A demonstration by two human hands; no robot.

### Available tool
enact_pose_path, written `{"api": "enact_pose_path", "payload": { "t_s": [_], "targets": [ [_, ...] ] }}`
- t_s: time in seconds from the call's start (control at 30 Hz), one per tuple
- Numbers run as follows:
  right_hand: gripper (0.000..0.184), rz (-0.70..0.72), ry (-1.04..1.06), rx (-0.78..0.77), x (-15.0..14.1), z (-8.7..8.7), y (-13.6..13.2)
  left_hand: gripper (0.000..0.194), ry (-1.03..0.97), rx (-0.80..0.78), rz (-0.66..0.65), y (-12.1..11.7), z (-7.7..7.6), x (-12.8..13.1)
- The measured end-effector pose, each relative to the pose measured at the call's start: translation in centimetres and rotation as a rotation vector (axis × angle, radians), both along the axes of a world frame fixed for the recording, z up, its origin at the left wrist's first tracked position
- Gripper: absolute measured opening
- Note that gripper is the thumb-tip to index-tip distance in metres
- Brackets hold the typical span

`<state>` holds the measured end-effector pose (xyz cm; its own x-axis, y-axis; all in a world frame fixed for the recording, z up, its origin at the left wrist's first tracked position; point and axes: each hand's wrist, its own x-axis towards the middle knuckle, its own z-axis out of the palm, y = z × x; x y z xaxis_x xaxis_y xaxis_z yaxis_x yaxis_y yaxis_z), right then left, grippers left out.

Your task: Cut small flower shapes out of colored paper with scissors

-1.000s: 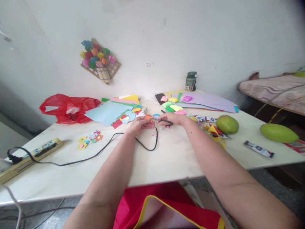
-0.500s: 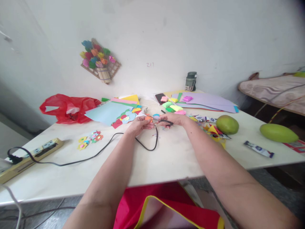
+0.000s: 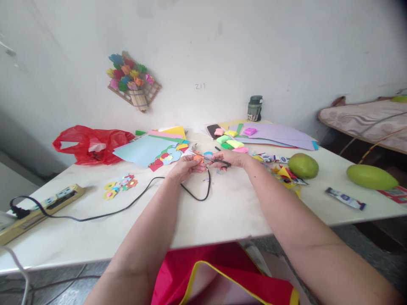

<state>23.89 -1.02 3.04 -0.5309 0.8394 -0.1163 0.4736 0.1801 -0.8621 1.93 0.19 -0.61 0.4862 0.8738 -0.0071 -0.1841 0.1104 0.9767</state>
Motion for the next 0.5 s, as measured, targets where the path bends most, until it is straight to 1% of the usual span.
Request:
{"api": "enact_pose_path", "payload": {
  "t_s": [0.23, 0.37, 0.5],
  "targets": [
    [0.026, 0.024, -0.029, 0.024, 0.15, 0.02, 0.13, 0.021, -0.008, -0.010, 0.013, -0.14, 0.23, 0.10],
    [0.033, 0.037, -0.004, 0.032, 0.19, -0.17, 0.34, 0.020, -0.007, -0.016, 0.020, -0.02, 0.08, 0.06],
    [0.037, 0.024, 0.031, 0.026, 0.01, 0.10, 0.13, 0.020, -0.001, -0.018, 0.025, -0.34, 0.34, 0.22]
  ]
}}
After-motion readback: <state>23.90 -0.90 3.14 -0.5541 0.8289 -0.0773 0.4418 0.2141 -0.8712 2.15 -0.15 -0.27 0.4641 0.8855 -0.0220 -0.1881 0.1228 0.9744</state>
